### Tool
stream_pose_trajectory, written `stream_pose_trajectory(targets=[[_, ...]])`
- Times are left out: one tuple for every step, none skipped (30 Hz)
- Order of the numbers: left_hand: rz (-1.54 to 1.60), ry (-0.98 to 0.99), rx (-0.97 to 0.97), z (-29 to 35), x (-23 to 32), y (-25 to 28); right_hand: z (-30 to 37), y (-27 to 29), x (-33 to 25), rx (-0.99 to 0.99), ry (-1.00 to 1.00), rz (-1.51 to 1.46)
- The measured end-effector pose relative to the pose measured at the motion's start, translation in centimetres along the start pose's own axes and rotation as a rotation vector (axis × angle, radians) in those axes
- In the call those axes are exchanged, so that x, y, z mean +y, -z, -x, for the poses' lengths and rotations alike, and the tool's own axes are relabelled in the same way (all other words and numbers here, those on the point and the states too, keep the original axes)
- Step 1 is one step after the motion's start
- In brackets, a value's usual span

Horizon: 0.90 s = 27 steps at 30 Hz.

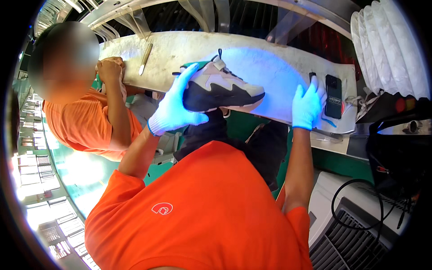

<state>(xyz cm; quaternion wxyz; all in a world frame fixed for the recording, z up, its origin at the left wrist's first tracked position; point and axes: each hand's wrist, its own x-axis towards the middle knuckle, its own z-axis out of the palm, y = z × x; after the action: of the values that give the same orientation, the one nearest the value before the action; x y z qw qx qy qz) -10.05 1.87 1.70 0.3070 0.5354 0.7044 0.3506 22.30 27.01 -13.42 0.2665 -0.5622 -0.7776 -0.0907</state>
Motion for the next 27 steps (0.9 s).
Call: stream_pose_trajectory(targets=[[-0.025, 0.035, -0.007, -0.3, 0.2, 0.2, -0.2, -0.1, 0.0, -0.076, -0.1, 0.027], [-0.048, 0.06, -0.013, -0.7, 0.6, 0.2, -0.9, 0.0, 0.2, -0.144, -0.202, 0.059], [-0.076, 0.061, -0.012, -0.9, 0.8, 0.3, -1.2, 0.2, -0.3, -0.192, -0.19, 0.16], [-0.091, 0.059, -0.014, -0.9, 1.2, 0.3, -1.2, -0.1, -0.2, -0.213, -0.181, 0.091], [-0.104, 0.053, -0.013, -1.0, 1.9, 0.5, -1.2, -0.5, 0.0, -0.229, -0.172, 0.024], [-0.115, 0.047, -0.012, -1.1, 2.3, 0.5, -1.1, -1.1, 0.3, -0.245, -0.161, -0.042], [-0.141, 0.045, -0.018, -1.5, 2.6, 0.5, -1.2, -2.3, 1.8, -0.245, -0.045, -0.122], [-0.171, 0.055, -0.021, -1.6, 2.6, 0.4, -1.6, -2.0, 1.1, -0.362, -0.138, -0.367], [-0.204, 0.064, -0.024, -1.8, 2.6, 0.4, -2.3, -1.1, -0.4, -0.475, -0.233, -0.616], [-0.199, 0.044, -0.005, -2.0, 2.7, 0.3, -3.0, 0.1, -2.4, -0.587, -0.328, -0.867], [-0.194, 0.023, 0.012, -2.3, 2.8, 0.2, -3.2, 1.7, -4.7, -0.588, -0.465, -1.316], [-0.194, 0.003, 0.028, -2.4, 2.9, 0.2, -3.4, 4.0, -7.8, -0.566, -0.603, -1.77], [-0.179, -0.017, 0.044, -2.5, 3.1, 0.0, -4.4, 7.3, -11.9, -0.415, -0.723, -1.887], [-0.162, -0.044, 0.056, -2.8, 3.3, -0.2, -5.2, 8.5, -14.3, -0.321, -0.803, -2.05], [-0.149, -0.068, 0.076, -2.8, 3.8, -0.4, -5.8, 8.1, -15.5, -0.327, -0.848, -2.195], [-0.176, -0.066, 0.082, -2.9, 4.2, -0.5, -6.3, 7.5, -16.4, -0.33, -0.891, -2.339], [-0.202, -0.064, 0.083, -3.0, 4.5, -0.7, -6.6, 7.2, -17.3, -0.323, -0.871, -2.445], [-0.224, -0.06, 0.086, -3.1, 4.6, -0.9, -6.7, 6.8, -18.1, -0.318, -0.847, -2.547], [-0.234, -0.076, 0.088, -3.3, 4.7, -1.1, -6.9, 6.7, -18.9, -0.268, -0.84, -2.484], [-0.244, -0.079, 0.099, -3.1, 4.7, -1.3, -6.8, 6.3, -19.0, -0.299, -0.731, -2.531], [-0.253, -0.082, 0.11, -2.9, 4.8, -1.4, -6.7, 5.8, -19.1, -0.327, -0.621, -2.574], [-0.25, -0.065, 0.101, -2.9, 4.8, -1.3, -6.5, 5.5, -19.1, -0.352, -0.51, -2.614], [-0.243, -0.051, 0.095, -3.2, 4.8, -1.0, -6.4, 5.9, -18.9, -0.387, -0.396, -2.447], [-0.237, -0.037, 0.09, -3.3, 4.7, -0.8, -5.9, 5.8, -18.9, -0.343, -0.423, -2.417], [-0.232, -0.081, 0.1, -3.1, 3.9, -0.9, -5.3, 5.8, -18.9, -0.299, -0.45, -2.386], [-0.256, -0.071, 0.111, -3.0, 4.0, -0.9, -5.0, 6.0, -19.1, -0.256, -0.468, -2.356], [-0.281, -0.06, 0.122, -3.0, 4.1, -1.2, -4.7, 6.3, -19.4, -0.257, -0.584, -2.432]])
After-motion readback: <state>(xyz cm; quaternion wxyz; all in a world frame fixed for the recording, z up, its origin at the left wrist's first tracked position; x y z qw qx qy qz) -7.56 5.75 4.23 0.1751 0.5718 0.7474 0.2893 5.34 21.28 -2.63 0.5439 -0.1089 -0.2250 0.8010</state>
